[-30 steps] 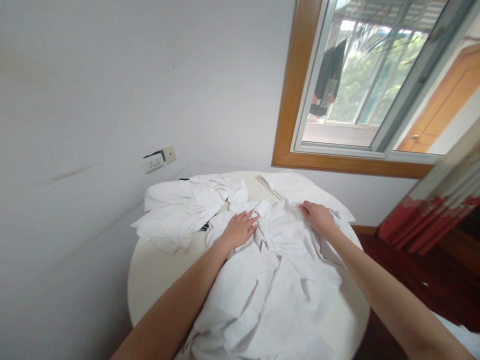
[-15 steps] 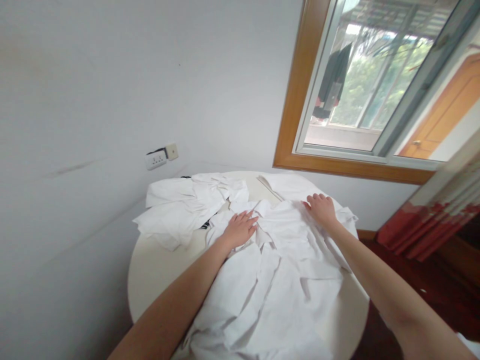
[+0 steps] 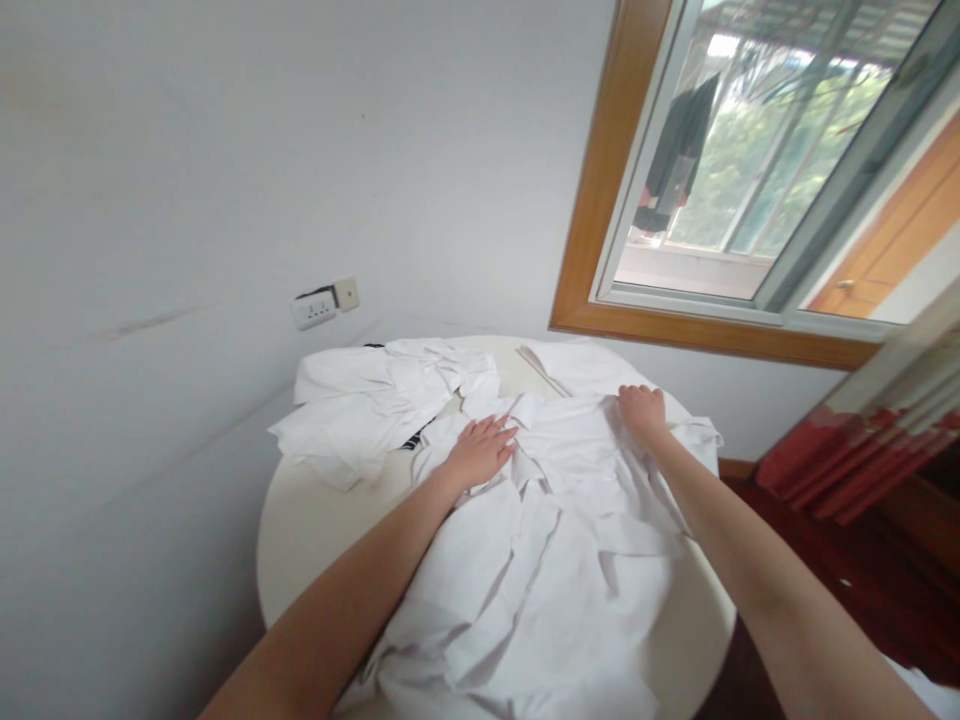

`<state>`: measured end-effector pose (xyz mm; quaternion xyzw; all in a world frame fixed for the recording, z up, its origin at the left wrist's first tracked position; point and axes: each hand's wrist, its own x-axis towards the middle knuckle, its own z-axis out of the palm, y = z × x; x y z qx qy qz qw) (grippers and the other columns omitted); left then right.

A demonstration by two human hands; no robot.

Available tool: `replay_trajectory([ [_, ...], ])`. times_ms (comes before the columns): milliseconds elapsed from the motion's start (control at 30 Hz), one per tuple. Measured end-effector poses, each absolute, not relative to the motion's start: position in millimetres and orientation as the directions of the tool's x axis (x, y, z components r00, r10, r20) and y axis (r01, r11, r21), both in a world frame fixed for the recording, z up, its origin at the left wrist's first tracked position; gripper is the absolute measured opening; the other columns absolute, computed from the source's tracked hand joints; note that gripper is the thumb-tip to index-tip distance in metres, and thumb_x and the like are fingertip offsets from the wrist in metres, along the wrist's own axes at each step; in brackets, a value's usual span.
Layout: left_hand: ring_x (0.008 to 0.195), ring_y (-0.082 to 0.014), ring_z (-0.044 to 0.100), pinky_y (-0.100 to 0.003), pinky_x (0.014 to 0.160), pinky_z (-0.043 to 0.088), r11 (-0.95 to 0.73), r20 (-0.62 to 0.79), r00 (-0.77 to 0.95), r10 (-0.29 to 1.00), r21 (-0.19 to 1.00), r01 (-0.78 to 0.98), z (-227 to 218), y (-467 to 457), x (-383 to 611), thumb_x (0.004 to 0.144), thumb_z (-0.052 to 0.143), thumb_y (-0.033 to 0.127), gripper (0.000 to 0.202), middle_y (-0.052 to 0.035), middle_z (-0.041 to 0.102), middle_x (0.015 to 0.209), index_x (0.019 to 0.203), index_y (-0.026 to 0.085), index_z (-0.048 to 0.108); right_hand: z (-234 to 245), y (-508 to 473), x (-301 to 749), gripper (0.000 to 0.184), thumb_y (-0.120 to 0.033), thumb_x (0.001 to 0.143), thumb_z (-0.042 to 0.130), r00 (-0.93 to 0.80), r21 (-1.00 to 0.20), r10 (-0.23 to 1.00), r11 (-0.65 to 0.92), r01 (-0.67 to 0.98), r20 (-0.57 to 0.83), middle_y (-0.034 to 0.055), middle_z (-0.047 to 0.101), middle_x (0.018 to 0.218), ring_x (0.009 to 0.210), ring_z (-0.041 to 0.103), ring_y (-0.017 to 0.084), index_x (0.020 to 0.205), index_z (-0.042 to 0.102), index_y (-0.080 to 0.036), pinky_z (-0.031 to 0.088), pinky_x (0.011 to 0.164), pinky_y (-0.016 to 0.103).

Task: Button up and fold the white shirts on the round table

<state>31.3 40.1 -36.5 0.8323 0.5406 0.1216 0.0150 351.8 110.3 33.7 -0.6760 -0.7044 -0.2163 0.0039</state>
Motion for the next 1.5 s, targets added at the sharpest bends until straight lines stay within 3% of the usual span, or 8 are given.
replay_trajectory([
  [200, 0.14, -0.0251, 0.028, -0.049, 0.113, 0.023, -0.42, 0.214, 0.386, 0.897, 0.141, 0.897, -41.5, 42.2, 29.9, 0.096, 0.026, 0.048, 0.05, -0.0022, 0.034, 0.152, 0.141, 0.031, 0.04, 43.0, 93.1, 299.4, 0.029, -0.021, 0.095, 0.036, -0.298, 0.258, 0.903, 0.222, 0.94, 0.311, 0.0163, 0.064, 0.107, 0.105, 0.055, 0.026, 0.103, 0.064, -0.014, 0.038, 0.086, 0.035],
  [367, 0.139, -0.0255, 0.03, -0.048, 0.113, 0.023, -0.435, 0.236, 0.399, 0.886, 0.123, 0.892, -41.4, 41.4, 30.2, 0.096, 0.027, 0.047, 0.049, -0.0026, 0.035, 0.152, 0.139, 0.03, 0.044, 4.4, 72.1, 253.7, 0.034, -0.025, 0.096, 0.036, -0.454, 0.022, 0.876, 0.456, 0.889, 0.163, 0.0105, 0.063, 0.117, 0.108, 0.056, 0.019, 0.119, 0.06, -0.019, 0.039, 0.091, 0.027],
  [500, 0.138, -0.0253, 0.031, -0.048, 0.113, 0.025, -0.451, 0.238, 0.416, 0.878, 0.115, 0.885, -38.6, 39.1, 30.3, 0.097, 0.028, 0.045, 0.047, -0.0022, 0.036, 0.151, 0.138, 0.03, 0.045, -24.0, 65.2, 243.6, 0.044, -0.039, 0.096, 0.038, -0.366, -0.039, 0.899, 0.386, 0.922, 0.239, 0.0138, 0.049, 0.138, 0.126, 0.044, 0.025, 0.133, 0.049, -0.018, 0.034, 0.102, 0.037],
  [767, 0.135, -0.0259, 0.036, -0.051, 0.112, 0.028, -0.484, 0.236, 0.452, 0.86, 0.101, 0.869, -31.4, 39.6, 32.6, 0.097, 0.031, 0.04, 0.044, -0.009, 0.044, 0.145, 0.133, 0.024, 0.05, -6.5, 85.9, 201.3, 0.045, -0.018, 0.091, 0.038, -0.531, -0.158, 0.746, 0.628, 0.762, 0.402, 0.0118, 0.047, 0.142, 0.135, 0.034, 0.02, 0.133, 0.051, -0.014, 0.025, 0.112, 0.034],
  [967, 0.13, -0.0226, 0.042, -0.045, 0.111, 0.03, -0.557, 0.224, 0.526, 0.82, 0.106, 0.823, -22.4, 37.6, 41.9, 0.096, 0.034, 0.037, 0.04, -0.0091, 0.051, 0.137, 0.126, 0.021, 0.055, -19.9, 107.5, 197.5, 0.055, -0.036, 0.1, 0.012, -0.631, -0.44, 0.758, 0.63, 0.641, 0.166, 0.0016, 0.058, 0.133, 0.132, 0.042, 0.016, 0.13, 0.057, -0.023, 0.031, 0.11, 0.035],
  [1167, 0.11, -0.0213, 0.056, -0.034, 0.101, 0.04, -0.404, 0.326, 0.338, 0.883, 0.159, 0.901, 9.8, 41.2, 11.6, 0.095, 0.033, 0.029, 0.038, -0.0091, 0.067, 0.112, 0.11, 0.019, 0.066, -31.6, 106.2, 219.4, 0.054, -0.041, 0.1, 0.012, -0.485, -0.348, 0.862, 0.504, 0.791, 0.146, 0.0024, 0.043, 0.146, 0.14, 0.029, 0.02, 0.136, 0.05, -0.025, 0.024, 0.113, 0.044],
  [1333, 0.108, -0.0298, 0.056, -0.04, 0.094, 0.041, -0.043, 0.222, 0.012, 0.975, 0.136, 0.99, 24.9, 55.2, -36.1, 0.089, 0.039, 0.023, 0.034, -0.0192, 0.067, 0.102, 0.093, 0.012, 0.071, -35.0, 102.4, 227.0, 0.051, -0.044, 0.1, 0.021, -0.48, -0.209, 0.86, 0.508, 0.836, 0.17, 0.0034, 0.037, 0.15, 0.141, 0.026, 0.021, 0.14, 0.045, -0.025, 0.022, 0.113, 0.044],
  [1500, 0.097, -0.0266, 0.061, -0.034, 0.086, 0.044, -0.023, 0.131, -0.007, 0.991, 0.225, 0.974, 10.5, 56.6, -34.5, 0.086, 0.047, 0.035, 0.032, -0.0151, 0.07, 0.091, 0.081, 0.014, 0.071, -36.1, 98.7, 229.0, 0.053, -0.049, 0.099, 0.023, -0.516, -0.161, 0.837, 0.543, 0.824, 0.18, 0.0045, 0.034, 0.151, 0.141, 0.025, 0.022, 0.142, 0.041, -0.024, 0.021, 0.114, 0.045],
])
